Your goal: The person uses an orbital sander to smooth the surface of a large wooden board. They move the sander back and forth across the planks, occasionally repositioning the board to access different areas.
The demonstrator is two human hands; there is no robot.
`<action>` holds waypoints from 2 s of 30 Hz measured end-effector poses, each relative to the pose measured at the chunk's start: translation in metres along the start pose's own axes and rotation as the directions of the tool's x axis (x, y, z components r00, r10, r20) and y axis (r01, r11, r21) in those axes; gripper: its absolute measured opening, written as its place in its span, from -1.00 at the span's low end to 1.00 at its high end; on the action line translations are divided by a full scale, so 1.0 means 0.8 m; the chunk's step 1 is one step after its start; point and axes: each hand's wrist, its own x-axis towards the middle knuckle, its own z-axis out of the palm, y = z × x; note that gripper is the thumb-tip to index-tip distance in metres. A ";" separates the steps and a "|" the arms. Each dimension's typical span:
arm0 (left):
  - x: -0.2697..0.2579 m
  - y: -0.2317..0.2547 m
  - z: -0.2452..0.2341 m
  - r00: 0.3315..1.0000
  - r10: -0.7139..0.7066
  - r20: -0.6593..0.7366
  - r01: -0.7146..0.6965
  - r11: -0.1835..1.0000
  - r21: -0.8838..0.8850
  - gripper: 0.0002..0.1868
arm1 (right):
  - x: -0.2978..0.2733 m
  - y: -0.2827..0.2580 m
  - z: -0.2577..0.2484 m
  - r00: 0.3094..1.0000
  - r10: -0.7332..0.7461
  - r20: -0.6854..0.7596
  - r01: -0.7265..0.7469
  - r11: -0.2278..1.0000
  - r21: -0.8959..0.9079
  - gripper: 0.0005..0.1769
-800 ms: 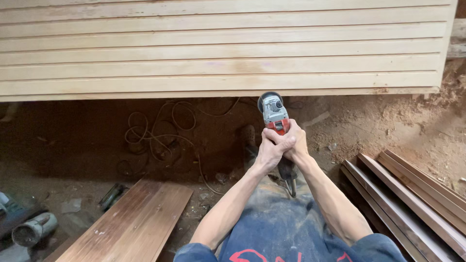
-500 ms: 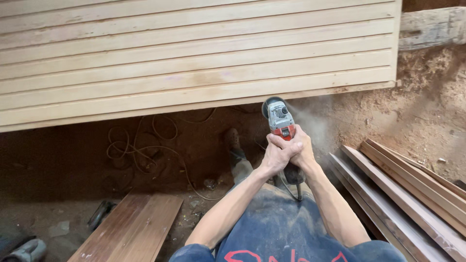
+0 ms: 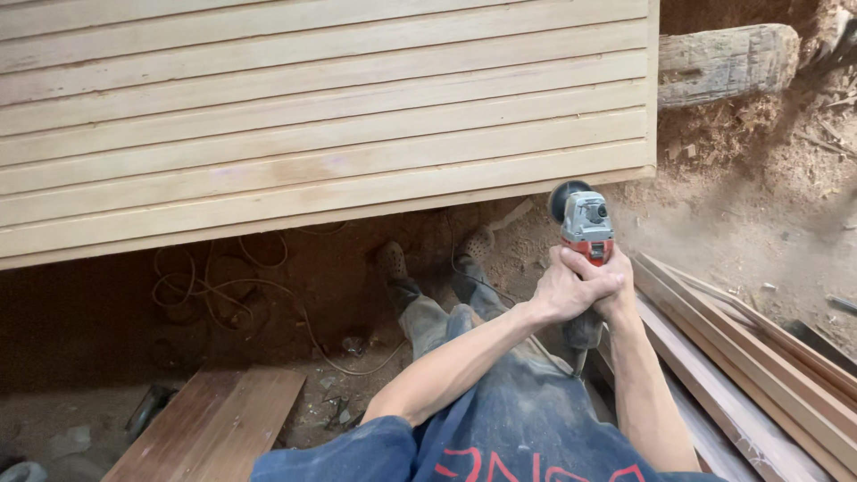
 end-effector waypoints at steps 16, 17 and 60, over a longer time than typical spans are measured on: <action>-0.143 -0.054 -0.229 0.906 -0.023 -0.422 -0.217 0.832 -0.510 -0.35 | -0.074 -0.118 0.270 0.915 0.074 0.397 0.142 0.861 -0.488 -0.02; -0.152 -0.063 -0.252 0.898 -0.022 -0.440 -0.231 0.827 -0.512 -0.35 | -0.084 -0.129 0.293 0.903 0.065 0.425 0.165 0.860 -0.483 -0.01; 0.085 0.053 0.105 0.988 0.050 0.145 0.000 0.944 -0.330 -0.58 | 0.050 0.009 -0.146 0.999 0.038 -0.025 -0.040 0.994 -0.101 -0.40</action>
